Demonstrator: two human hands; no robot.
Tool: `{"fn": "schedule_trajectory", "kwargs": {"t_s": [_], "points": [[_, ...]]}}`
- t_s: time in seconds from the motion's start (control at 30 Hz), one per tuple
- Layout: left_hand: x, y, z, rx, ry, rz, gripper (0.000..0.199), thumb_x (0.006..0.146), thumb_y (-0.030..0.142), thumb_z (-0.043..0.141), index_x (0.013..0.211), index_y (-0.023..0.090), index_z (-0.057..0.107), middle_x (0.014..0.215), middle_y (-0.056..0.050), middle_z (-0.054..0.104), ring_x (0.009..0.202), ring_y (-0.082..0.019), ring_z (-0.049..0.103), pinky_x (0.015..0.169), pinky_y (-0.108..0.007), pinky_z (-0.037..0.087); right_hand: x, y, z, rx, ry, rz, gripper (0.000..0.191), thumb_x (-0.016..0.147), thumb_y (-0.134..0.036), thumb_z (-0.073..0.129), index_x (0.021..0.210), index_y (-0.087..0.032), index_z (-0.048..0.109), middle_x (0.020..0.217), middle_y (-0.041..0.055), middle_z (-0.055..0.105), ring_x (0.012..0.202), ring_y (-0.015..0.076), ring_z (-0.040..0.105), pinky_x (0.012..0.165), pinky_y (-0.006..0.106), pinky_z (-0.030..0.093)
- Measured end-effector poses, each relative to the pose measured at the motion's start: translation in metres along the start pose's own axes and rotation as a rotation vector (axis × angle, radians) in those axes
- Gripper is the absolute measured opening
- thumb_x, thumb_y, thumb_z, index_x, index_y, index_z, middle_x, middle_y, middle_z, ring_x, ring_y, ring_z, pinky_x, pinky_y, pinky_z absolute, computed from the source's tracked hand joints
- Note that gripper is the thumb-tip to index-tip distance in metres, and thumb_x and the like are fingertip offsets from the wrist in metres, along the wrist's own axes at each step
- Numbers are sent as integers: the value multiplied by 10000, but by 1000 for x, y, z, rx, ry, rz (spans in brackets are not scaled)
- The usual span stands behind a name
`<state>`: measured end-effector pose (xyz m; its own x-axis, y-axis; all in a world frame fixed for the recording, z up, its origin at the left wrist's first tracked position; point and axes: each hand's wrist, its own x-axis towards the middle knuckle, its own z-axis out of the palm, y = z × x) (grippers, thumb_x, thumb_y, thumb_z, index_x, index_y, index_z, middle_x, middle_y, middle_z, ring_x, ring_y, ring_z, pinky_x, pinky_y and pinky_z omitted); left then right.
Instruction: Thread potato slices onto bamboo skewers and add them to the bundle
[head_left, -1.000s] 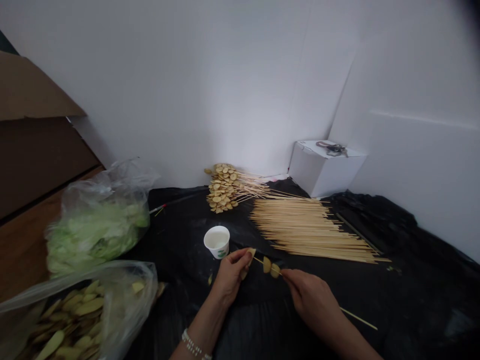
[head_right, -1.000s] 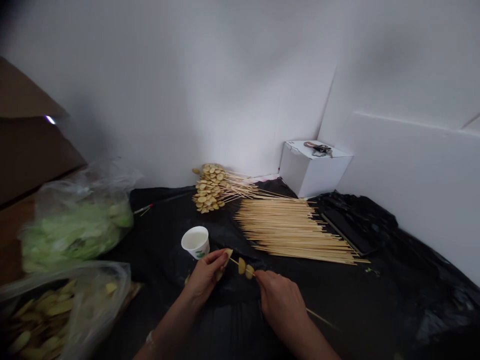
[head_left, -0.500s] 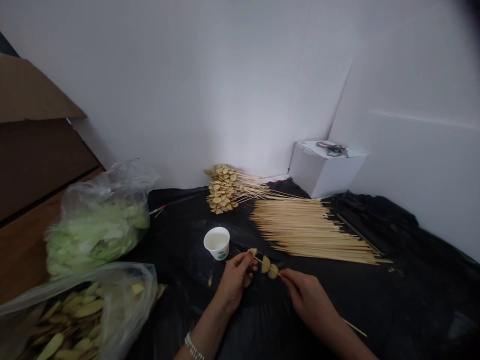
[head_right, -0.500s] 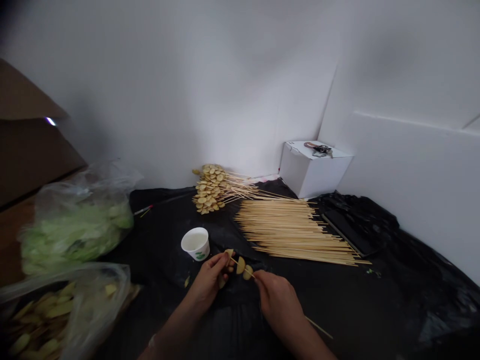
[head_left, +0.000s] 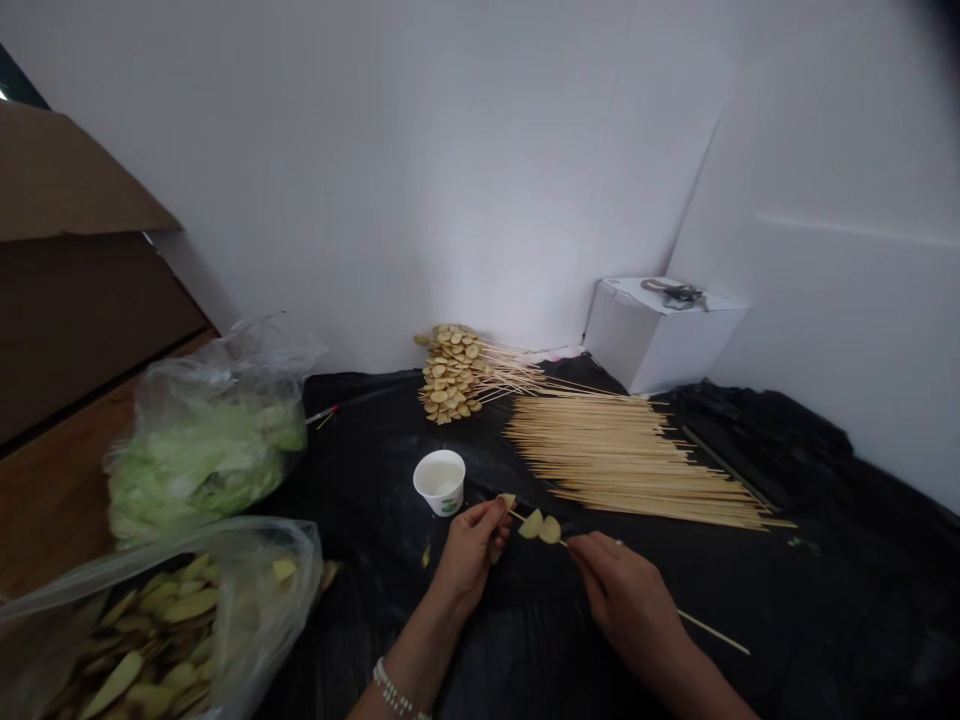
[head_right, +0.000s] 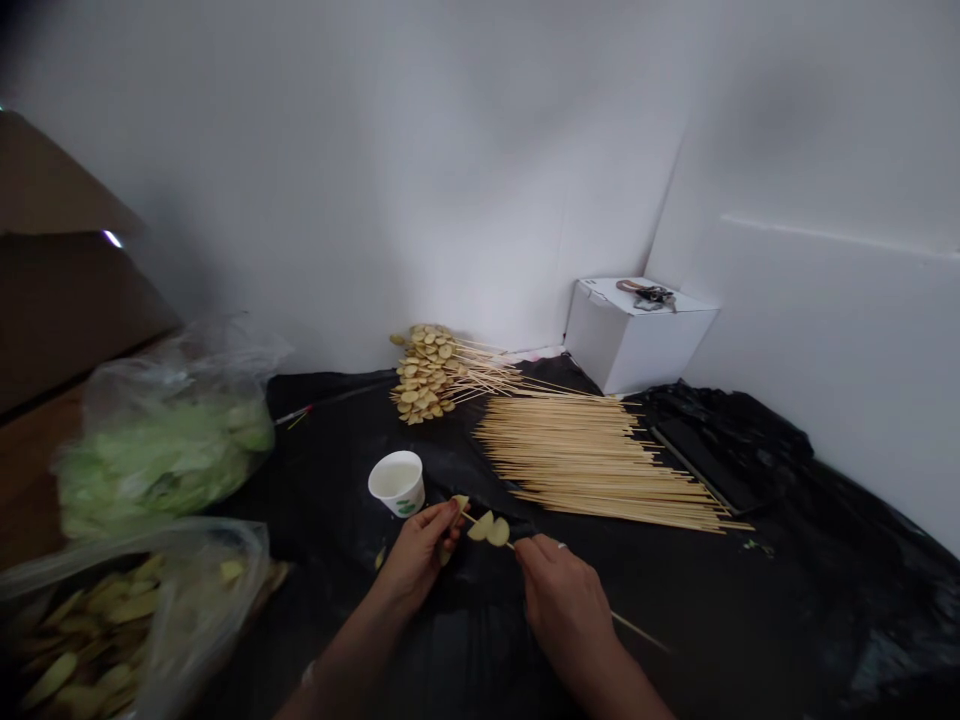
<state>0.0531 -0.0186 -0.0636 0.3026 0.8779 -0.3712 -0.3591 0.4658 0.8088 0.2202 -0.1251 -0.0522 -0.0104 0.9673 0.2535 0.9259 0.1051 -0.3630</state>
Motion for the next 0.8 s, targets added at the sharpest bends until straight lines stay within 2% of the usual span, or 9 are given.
{"fn": "schedule_trajectory", "kwargs": {"t_s": [0.1,0.23,0.47,0.67,0.8], "points": [[1,1,0,-14,-1,-17,356,536,395,822,699,96,721,605,-6,560,495,-24,440,445,-133,311,0,-3,3,-7,-20,11,275,913,-164,341,868,-225,606,779,26,639,722,152,612,645,232,388],[2,2,0,-12,-18,-23,383,537,398,824,751,93,734,603,-3,548,510,-26,439,451,-128,321,3,-8,5,77,-42,52,285,915,-170,326,791,-217,579,728,21,639,691,143,610,631,221,388],[0,0,-2,7,-25,-17,364,565,394,811,755,92,740,631,-20,572,519,-28,445,465,-132,334,5,-7,10,119,-5,75,247,906,-178,330,793,-198,548,744,36,627,700,161,605,652,247,376],[1,1,-3,37,-28,-30,376,576,409,800,770,93,740,622,-13,567,507,-28,436,465,-148,321,7,-8,11,186,-92,101,255,912,-193,322,732,-201,502,707,26,616,648,151,594,613,243,360],[2,-1,-4,51,-54,-20,370,604,424,782,785,103,741,637,-14,567,509,-23,436,465,-143,317,8,-9,11,137,-34,108,255,912,-196,317,739,-197,504,725,40,616,691,167,602,642,254,355]]}}
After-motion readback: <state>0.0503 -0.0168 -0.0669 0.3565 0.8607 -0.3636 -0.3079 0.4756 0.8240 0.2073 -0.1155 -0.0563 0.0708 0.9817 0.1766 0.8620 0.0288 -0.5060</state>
